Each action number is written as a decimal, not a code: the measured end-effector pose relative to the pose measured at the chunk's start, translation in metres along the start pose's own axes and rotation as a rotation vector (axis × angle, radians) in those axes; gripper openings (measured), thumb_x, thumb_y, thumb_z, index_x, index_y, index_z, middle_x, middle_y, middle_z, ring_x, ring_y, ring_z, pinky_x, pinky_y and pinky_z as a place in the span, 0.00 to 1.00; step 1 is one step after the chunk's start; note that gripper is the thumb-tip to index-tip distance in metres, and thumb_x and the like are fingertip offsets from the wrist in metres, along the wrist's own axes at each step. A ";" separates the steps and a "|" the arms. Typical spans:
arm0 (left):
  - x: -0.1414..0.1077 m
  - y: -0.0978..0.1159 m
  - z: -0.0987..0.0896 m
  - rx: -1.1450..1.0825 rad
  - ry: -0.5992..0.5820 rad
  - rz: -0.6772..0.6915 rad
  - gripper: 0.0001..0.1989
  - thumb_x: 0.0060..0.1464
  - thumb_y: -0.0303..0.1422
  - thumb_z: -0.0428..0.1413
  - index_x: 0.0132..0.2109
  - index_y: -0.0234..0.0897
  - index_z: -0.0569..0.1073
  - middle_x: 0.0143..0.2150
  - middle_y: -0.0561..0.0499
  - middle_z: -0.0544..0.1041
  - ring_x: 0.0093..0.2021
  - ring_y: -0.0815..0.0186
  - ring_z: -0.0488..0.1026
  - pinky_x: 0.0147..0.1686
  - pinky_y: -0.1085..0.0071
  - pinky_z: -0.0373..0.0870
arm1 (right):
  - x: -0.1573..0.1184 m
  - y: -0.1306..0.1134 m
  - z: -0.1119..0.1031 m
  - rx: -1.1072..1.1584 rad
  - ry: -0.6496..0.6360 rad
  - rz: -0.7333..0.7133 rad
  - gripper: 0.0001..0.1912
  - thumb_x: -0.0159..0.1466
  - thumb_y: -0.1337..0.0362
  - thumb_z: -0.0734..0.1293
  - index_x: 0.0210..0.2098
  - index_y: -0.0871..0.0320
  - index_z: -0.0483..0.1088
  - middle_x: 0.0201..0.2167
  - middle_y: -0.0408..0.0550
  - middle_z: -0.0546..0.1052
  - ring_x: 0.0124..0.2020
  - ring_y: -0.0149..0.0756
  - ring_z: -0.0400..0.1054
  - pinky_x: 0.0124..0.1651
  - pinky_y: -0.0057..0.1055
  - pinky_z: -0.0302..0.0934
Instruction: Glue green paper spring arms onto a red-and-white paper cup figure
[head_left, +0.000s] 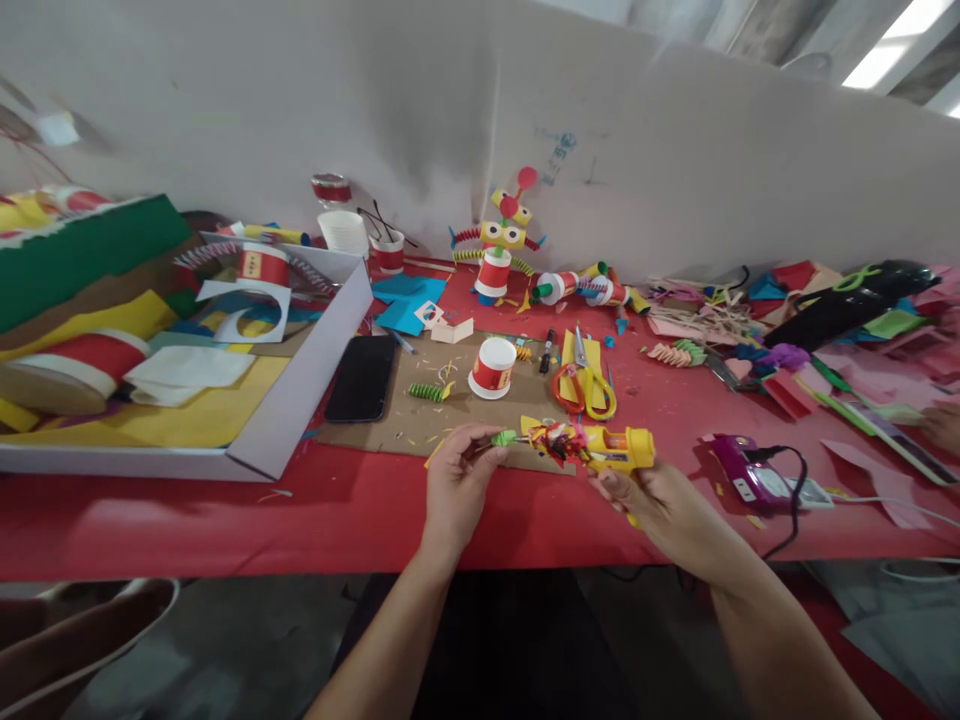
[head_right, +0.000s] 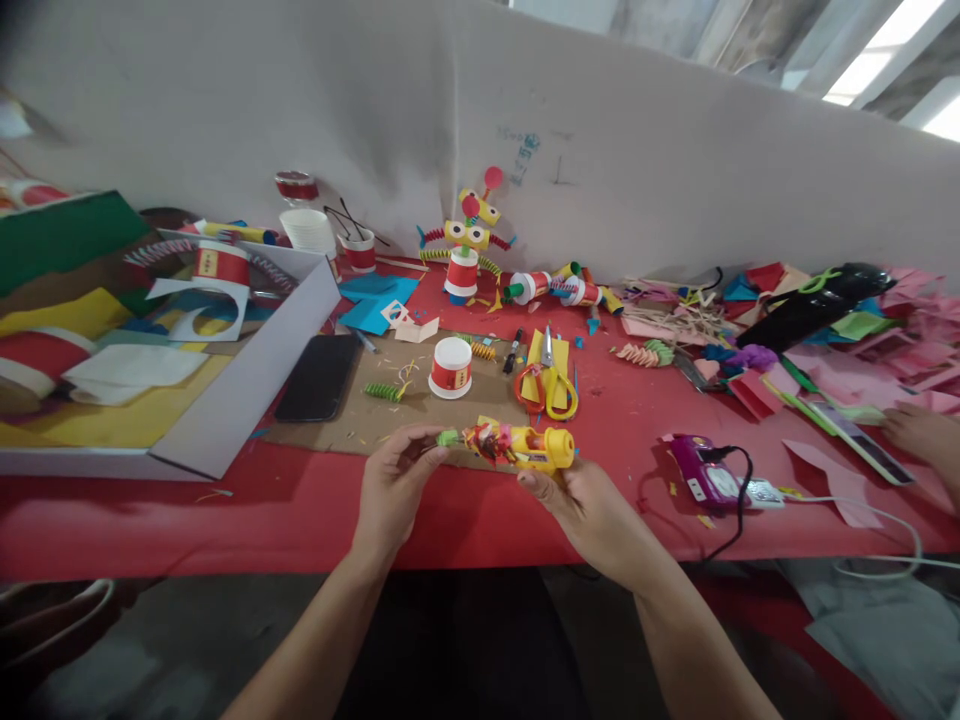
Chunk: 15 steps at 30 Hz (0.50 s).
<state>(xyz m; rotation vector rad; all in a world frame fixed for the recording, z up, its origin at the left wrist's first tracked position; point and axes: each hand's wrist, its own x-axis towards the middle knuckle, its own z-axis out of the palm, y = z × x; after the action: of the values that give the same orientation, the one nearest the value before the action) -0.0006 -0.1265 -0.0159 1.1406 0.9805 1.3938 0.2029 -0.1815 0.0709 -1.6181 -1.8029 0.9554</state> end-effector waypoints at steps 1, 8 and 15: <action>0.000 -0.001 0.000 -0.009 0.007 -0.005 0.08 0.50 0.31 0.60 0.40 0.38 0.77 0.40 0.47 0.77 0.41 0.64 0.74 0.43 0.69 0.70 | -0.001 0.000 -0.001 -0.020 -0.006 -0.001 0.23 0.66 0.48 0.57 0.22 0.56 0.61 0.20 0.41 0.64 0.22 0.29 0.56 0.24 0.25 0.52; -0.003 0.006 -0.002 -0.141 0.115 -0.050 0.10 0.48 0.31 0.63 0.40 0.38 0.77 0.39 0.49 0.78 0.40 0.65 0.74 0.41 0.71 0.71 | 0.003 0.022 -0.025 -0.322 0.168 0.090 0.22 0.66 0.46 0.53 0.35 0.57 0.68 0.29 0.49 0.74 0.31 0.40 0.69 0.32 0.32 0.61; 0.035 0.062 -0.025 -0.114 0.106 0.177 0.09 0.46 0.29 0.64 0.38 0.39 0.78 0.41 0.50 0.77 0.43 0.67 0.73 0.43 0.72 0.69 | 0.040 0.102 -0.051 -1.010 0.358 0.301 0.15 0.66 0.60 0.57 0.44 0.65 0.65 0.39 0.66 0.74 0.43 0.53 0.70 0.43 0.42 0.61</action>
<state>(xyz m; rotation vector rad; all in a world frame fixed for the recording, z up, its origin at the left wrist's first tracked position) -0.0382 -0.0994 0.0430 1.0986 0.8786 1.6449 0.2989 -0.1305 0.0186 -2.4848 -1.9010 -0.2621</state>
